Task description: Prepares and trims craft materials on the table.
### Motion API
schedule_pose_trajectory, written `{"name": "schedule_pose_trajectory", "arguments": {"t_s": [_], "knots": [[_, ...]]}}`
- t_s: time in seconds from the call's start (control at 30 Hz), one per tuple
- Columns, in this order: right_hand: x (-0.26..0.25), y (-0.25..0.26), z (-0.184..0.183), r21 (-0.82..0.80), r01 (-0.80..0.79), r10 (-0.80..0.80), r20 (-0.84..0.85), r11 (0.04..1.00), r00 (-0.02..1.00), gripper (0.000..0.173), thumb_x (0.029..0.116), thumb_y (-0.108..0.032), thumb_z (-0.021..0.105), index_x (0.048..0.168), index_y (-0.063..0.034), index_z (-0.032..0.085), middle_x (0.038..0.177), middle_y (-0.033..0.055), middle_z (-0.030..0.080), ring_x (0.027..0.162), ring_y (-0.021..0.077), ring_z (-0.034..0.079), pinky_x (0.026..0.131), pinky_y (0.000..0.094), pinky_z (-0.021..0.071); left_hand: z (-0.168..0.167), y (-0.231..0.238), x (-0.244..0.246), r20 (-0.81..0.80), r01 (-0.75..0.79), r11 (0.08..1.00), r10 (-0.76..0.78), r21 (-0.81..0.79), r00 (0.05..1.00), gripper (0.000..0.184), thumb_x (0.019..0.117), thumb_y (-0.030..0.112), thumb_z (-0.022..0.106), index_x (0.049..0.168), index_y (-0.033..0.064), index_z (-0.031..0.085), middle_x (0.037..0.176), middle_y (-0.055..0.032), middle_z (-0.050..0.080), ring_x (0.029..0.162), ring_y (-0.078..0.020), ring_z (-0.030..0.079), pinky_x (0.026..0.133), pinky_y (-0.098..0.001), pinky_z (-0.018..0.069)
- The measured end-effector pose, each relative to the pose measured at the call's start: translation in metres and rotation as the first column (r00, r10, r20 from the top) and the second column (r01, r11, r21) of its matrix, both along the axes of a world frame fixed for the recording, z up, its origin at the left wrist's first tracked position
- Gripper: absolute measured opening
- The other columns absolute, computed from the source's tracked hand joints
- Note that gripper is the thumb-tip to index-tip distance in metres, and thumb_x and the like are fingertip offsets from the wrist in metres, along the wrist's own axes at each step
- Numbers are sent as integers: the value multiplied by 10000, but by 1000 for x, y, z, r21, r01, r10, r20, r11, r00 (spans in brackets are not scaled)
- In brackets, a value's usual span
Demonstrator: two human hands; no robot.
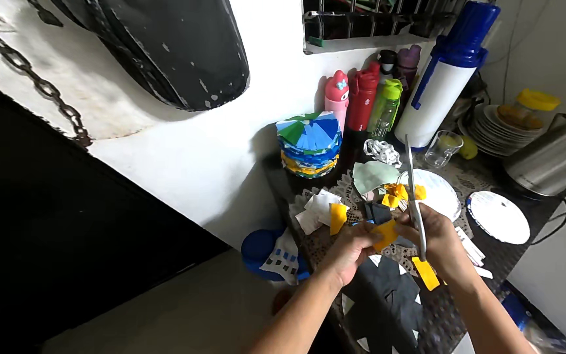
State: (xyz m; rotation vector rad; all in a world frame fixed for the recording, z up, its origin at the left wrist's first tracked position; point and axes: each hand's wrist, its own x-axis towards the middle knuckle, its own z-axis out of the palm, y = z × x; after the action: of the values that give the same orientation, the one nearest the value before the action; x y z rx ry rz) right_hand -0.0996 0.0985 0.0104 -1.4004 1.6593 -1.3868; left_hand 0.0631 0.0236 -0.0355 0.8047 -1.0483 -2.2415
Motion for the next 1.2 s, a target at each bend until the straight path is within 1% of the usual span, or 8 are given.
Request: {"name": "schedule_pose_trajectory", "arguments": {"t_s": [0.2,0.33,0.43,0.6,0.7,0.93,1.1,1.2], "knots": [[7,12,-10,-72,53,-49,56,996,997,111,866,-27,682,956,-67,630,778,-62,652,639,3,608,585,163,520,0,11,-2,-96,-244,917,225,-317,970,76,938,-21,606,986,33,627,943,-10,645,910,-76,630,847,-251,542],[26,21,-13,-80,188,-168,207,979,964,118,871,26,666,961,-35,620,788,-10,681,625,51,651,572,200,568,6,22,-5,-72,-272,894,263,-357,962,266,1014,60,554,1276,14,569,1120,-82,637,932,-128,676,774,-287,600],[34,29,-15,-70,278,-244,311,958,919,120,877,50,657,960,-26,615,774,-5,670,610,48,639,552,188,554,1,26,3,-118,-174,915,140,-365,983,414,1059,139,471,1461,53,516,1314,-121,609,1110,-199,666,891,-366,604],[36,41,-18,-73,327,-267,426,942,864,115,881,60,630,948,-28,596,754,-8,671,592,55,644,546,200,567,-11,35,22,-308,-53,945,-52,-324,950,267,940,-18,588,1090,98,777,1239,-29,710,1155,-132,658,981,-325,553],[38,46,-21,-89,326,-264,409,941,873,124,882,63,634,959,-27,595,773,-12,679,586,39,634,528,182,548,-8,41,25,-219,-48,907,-50,-418,974,219,889,-29,641,1012,70,793,1265,-50,703,1201,-100,632,981,-268,537],[39,57,-27,-143,211,-130,435,967,891,104,922,27,613,998,-31,572,813,0,696,636,68,673,586,208,586,7,46,20,-43,-121,835,116,-536,992,202,935,-22,605,1083,-18,742,1061,-43,752,977,-69,701,885,-225,573],[36,58,-29,-85,187,-97,612,979,785,105,928,53,569,984,-28,534,760,36,698,631,108,691,608,237,602,7,43,17,115,16,896,39,-445,993,477,947,62,591,1419,8,546,1406,-98,590,1213,-149,618,983,-303,540],[27,60,-30,-48,219,-155,565,974,810,94,942,55,570,991,-24,552,768,31,705,640,104,692,615,237,602,-5,34,16,264,80,826,85,-558,961,355,998,78,541,1333,-14,614,1325,-121,651,1167,-145,648,983,-303,538]]}}
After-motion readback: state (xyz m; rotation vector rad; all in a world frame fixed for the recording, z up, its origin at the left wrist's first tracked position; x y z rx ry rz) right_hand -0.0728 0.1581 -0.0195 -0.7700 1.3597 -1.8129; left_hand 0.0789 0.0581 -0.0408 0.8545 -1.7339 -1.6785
